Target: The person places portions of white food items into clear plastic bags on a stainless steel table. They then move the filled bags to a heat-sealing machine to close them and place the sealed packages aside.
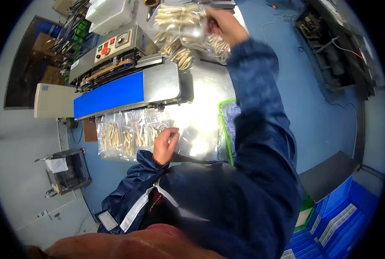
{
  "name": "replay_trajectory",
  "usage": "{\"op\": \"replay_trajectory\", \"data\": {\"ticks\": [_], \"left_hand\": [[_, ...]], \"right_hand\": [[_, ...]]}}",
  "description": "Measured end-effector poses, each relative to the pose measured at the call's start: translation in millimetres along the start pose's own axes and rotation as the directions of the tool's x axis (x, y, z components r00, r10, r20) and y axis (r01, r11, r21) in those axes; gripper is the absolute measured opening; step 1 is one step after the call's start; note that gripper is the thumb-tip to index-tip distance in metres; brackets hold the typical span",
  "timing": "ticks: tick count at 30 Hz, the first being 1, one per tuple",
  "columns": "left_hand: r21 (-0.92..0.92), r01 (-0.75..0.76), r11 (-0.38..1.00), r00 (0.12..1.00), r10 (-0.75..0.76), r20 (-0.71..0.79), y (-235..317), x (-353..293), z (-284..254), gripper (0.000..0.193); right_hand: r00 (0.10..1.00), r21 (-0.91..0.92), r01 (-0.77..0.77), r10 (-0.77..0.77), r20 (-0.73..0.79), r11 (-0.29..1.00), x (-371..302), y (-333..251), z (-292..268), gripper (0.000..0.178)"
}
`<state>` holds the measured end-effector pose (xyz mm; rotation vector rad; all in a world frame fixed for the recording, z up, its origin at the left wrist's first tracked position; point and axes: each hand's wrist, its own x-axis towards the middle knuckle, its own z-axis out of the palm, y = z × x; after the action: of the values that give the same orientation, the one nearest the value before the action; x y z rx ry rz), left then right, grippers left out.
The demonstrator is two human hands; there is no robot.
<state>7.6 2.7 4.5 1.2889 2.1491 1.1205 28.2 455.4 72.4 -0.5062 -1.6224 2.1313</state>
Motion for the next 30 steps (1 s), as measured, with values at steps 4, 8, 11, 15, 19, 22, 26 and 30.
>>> {"op": "replay_trajectory", "data": {"ticks": [4,8,11,15,19,22,26,30], "left_hand": [[0.052,-0.091,0.994,0.995,0.094,-0.046,-10.2,9.0,9.7,0.013],[0.028,-0.076,0.997,0.997,0.077,-0.029,3.6,17.4,16.2,0.020],[0.043,-0.162,0.986,0.985,0.164,-0.049,4.1,14.1,19.4,0.018],[0.070,-0.324,0.943,0.946,0.324,0.011,9.4,-4.3,29.8,0.016],[0.104,-0.373,0.922,0.925,0.360,0.123,-6.0,-21.1,34.3,0.027],[0.105,-0.387,0.916,0.915,0.366,0.170,-16.4,-31.3,38.0,0.028],[0.058,-0.280,0.958,0.919,0.250,0.306,-36.1,-52.7,50.9,0.033],[-0.136,-0.031,0.990,0.958,0.068,0.277,-79.1,-50.1,61.1,0.032]], "right_hand": [[0.953,0.354,-0.283,0.302,0.002,0.891,-202.3,37.2,59.2,0.026],[0.793,0.423,-0.564,0.608,0.037,0.709,-359.1,77.2,128.5,0.023],[0.744,0.553,-0.563,0.668,0.015,0.615,-409.0,103.0,135.0,0.018],[0.668,0.626,-0.363,0.661,-0.342,0.690,-447.0,116.4,152.1,0.014],[0.652,0.620,-0.229,0.592,-0.475,0.750,-459.7,135.3,179.5,0.015],[0.621,0.593,-0.152,0.543,-0.565,0.791,-461.9,153.5,200.8,0.015],[0.605,0.452,-0.082,0.405,-0.686,0.888,-445.1,177.2,236.7,0.012],[0.694,0.302,-0.167,0.329,-0.641,0.939,-436.7,177.4,237.5,0.014]]}}
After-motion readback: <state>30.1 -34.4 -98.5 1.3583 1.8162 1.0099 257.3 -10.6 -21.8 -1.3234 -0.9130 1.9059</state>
